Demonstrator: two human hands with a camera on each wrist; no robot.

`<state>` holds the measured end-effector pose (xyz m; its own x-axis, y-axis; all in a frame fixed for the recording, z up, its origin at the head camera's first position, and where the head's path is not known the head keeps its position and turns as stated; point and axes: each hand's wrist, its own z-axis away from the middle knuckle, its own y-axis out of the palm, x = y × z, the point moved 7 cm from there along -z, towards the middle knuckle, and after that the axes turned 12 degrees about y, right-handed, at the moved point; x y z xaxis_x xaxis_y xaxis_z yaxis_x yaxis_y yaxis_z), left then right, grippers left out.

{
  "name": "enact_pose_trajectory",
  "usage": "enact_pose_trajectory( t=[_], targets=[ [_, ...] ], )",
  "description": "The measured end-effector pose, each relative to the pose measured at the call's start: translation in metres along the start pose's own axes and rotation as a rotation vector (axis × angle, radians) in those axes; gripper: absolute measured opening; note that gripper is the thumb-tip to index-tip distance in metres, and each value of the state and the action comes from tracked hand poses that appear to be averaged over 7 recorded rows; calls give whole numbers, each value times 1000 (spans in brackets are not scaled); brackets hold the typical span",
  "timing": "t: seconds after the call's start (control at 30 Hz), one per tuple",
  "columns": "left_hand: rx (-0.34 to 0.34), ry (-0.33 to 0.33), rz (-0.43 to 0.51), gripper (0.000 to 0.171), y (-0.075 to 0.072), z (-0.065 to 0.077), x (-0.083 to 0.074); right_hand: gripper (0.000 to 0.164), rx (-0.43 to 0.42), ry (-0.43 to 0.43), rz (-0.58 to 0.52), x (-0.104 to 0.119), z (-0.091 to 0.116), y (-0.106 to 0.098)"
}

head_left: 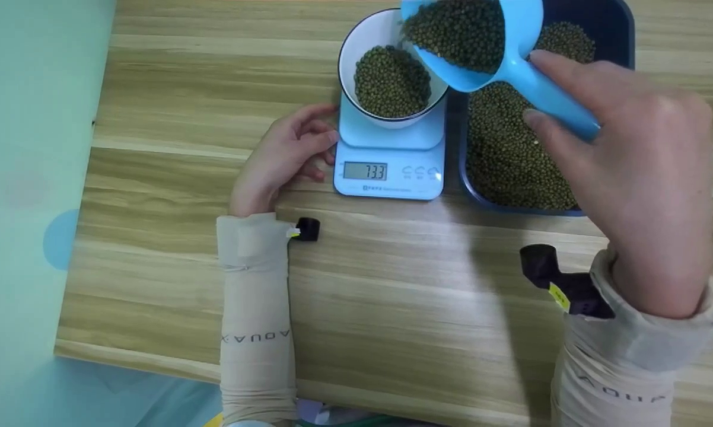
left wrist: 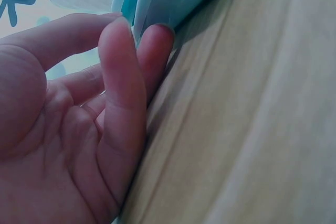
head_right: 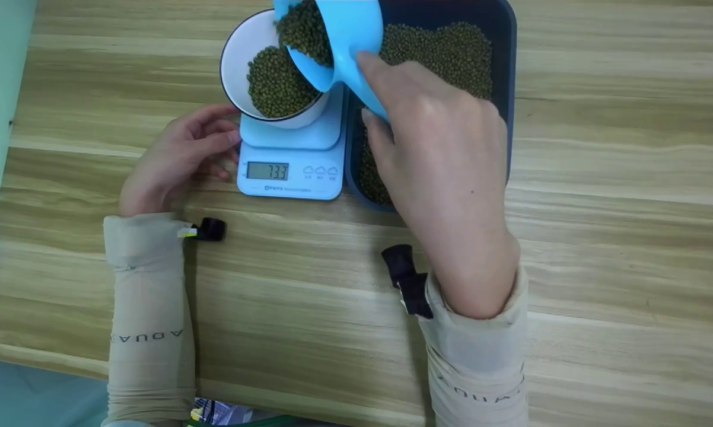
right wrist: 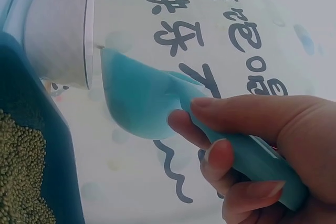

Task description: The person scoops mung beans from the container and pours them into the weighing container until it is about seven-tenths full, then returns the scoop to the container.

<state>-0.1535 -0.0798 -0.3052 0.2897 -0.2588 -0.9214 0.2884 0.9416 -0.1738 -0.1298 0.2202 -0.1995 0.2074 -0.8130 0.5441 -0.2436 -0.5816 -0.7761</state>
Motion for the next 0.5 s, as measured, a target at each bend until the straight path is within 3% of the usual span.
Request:
enact_pose_trajectory(
  t=[0.5],
  targets=[
    [-3, 16, 28, 48, 1, 0, 0, 41, -11, 10, 0, 6, 2, 0]
  ],
)
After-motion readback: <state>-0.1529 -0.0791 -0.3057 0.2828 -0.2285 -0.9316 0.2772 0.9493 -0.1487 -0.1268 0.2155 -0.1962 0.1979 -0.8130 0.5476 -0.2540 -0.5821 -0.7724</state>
